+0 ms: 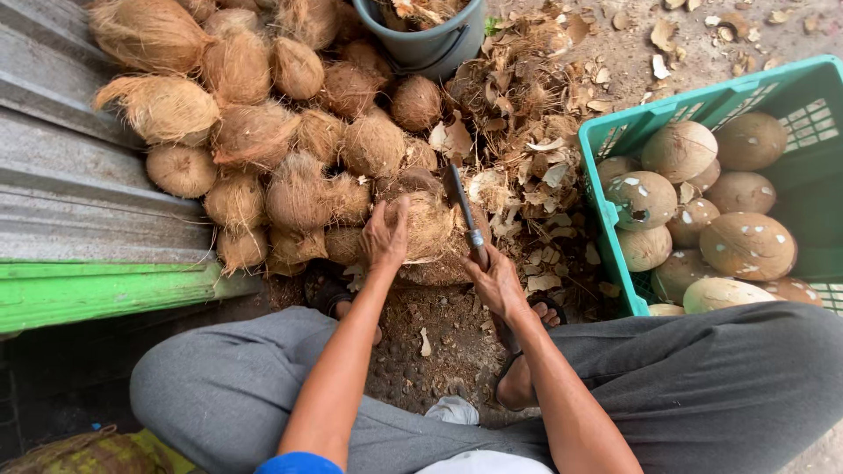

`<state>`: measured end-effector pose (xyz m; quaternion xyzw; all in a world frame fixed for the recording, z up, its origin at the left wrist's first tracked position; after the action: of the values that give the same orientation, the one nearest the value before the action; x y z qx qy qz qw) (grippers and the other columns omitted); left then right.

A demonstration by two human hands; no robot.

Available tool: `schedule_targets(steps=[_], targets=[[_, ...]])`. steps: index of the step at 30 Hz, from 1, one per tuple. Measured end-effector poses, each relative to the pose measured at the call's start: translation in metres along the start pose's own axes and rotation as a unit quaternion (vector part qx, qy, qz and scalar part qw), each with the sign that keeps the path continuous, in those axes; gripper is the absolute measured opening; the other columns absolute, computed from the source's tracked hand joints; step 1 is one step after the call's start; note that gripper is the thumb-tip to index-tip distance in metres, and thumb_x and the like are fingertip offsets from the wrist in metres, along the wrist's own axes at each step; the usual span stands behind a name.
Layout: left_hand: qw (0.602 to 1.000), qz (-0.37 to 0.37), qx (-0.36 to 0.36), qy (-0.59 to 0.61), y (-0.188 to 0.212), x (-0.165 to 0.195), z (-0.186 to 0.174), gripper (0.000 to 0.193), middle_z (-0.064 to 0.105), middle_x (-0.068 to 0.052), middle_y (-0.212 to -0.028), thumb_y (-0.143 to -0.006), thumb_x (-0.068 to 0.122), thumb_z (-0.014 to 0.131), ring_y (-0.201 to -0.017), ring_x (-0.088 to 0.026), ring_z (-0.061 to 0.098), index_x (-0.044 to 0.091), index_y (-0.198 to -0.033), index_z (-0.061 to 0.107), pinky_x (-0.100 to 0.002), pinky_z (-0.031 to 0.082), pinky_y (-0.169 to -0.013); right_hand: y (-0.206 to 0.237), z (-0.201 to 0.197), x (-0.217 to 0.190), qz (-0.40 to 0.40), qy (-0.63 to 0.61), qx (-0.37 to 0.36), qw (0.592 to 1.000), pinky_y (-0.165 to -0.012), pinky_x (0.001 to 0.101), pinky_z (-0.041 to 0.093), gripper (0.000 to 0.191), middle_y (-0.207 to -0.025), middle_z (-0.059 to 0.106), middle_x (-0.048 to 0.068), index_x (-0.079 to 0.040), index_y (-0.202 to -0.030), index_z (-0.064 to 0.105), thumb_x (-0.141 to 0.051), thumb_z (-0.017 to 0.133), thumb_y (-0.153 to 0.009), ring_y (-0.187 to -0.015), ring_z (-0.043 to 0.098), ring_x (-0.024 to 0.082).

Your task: The person sits on the ground and husks coconuts one at a time, holding each coconut against a pile and chopping off the outer husk with a machete. Trimmed coconuts are placed into a green plastic crate, and husk debris is tossed aside.

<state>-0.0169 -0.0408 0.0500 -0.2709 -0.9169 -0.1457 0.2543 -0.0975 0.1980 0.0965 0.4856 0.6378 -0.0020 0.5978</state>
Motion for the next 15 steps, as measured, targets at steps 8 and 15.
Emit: schedule_targets(steps=[8,15], targets=[[0.998,0.022,0.06,-0.004,-0.021,-0.001,0.024,0.07,0.055,0.006,-0.06,-0.1,0.073,0.024,-0.048,-0.011,0.044,0.02,-0.075,0.063,-0.033,0.034,-0.048,0.036,-0.051,-0.04,-0.138,-0.165,0.105,0.971,-0.042,0.027,0.045,0.027,-0.068,0.048,-0.003,-0.01,-0.081,0.048,-0.023,0.062,-0.1,-0.053,0.049,0.009],[0.992,0.052,-0.014,-0.114,-0.028,0.012,0.032,0.06,0.058,-0.002,-0.069,-0.104,0.059,0.028,-0.059,-0.019,0.051,0.015,-0.085,0.064,-0.041,0.041,-0.062,0.026,-0.008,-0.019,-0.025,-0.118,0.052,0.991,-0.039,0.0282,0.039,0.032,-0.06,0.05,-0.002,-0.013,-0.075,0.051,-0.027,0.062,-0.102,-0.047,0.044,0.012]])
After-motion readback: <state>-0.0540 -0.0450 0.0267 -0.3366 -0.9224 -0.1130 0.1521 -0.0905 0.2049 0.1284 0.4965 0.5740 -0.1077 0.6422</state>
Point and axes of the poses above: each hand's wrist, its own y-axis away from the middle knuckle, its own z-axis out of the palm, x = y × z, the point moved 3 cm from there along -y, towards the middle knuckle
